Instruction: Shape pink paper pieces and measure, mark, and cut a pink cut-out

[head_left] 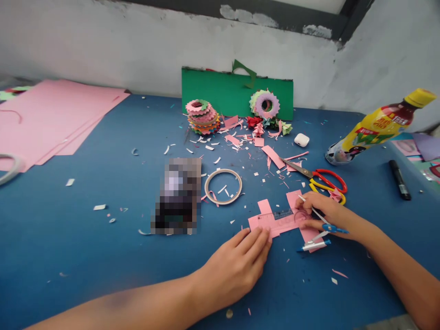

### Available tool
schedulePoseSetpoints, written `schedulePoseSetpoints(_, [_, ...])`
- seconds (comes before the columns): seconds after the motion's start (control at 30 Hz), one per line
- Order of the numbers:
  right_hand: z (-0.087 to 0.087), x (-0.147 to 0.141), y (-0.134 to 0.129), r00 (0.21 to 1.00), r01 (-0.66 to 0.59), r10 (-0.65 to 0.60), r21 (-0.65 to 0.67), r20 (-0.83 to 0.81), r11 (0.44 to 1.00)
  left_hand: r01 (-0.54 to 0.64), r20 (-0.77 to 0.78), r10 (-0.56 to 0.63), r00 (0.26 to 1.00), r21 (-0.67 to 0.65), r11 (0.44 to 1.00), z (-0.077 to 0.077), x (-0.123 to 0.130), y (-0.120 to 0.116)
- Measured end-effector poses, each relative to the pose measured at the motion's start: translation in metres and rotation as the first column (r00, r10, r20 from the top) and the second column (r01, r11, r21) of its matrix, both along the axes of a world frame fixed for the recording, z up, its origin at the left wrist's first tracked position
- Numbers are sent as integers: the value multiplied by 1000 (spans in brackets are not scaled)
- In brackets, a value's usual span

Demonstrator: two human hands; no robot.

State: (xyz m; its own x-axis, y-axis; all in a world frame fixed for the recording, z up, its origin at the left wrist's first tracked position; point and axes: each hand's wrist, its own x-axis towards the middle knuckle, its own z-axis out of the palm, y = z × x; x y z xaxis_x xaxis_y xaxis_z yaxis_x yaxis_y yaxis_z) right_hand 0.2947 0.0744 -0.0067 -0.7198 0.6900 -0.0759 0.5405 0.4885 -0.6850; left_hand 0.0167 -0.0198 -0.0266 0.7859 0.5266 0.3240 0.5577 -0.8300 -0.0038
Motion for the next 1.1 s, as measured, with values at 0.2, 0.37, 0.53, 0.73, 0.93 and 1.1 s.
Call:
schedulePoseSetpoints(0.2, [8,-4,-3,998,54,-54,-19,13,998,2,28,-4,1000,86,996,-1,1,-5])
schedulePoseSetpoints(0.37, [14,-6,-3,998,64,-65,26,22,998,-69,53,64,997,101,992,-2,3,-6])
schedulePoseSetpoints(0.53, [12,-6,-3,999,41,-42,21,25,999,-76,75,68,995,117,990,-1,3,-5])
schedulePoseSetpoints(0.73, [5,-7,-2,1000,15,-15,43,6,999,-83,1,83,997,-10,996,5,5,0])
schedulePoseSetpoints(0.93, [-5,-7,2,998,-42,49,149,-45,988,-90,-3,90,996,-21,996,3,5,0])
schedulePoseSetpoints(1.1, [-12,-6,5,990,-92,115,231,-87,969,-105,-13,105,994,5,994,-1,5,-2])
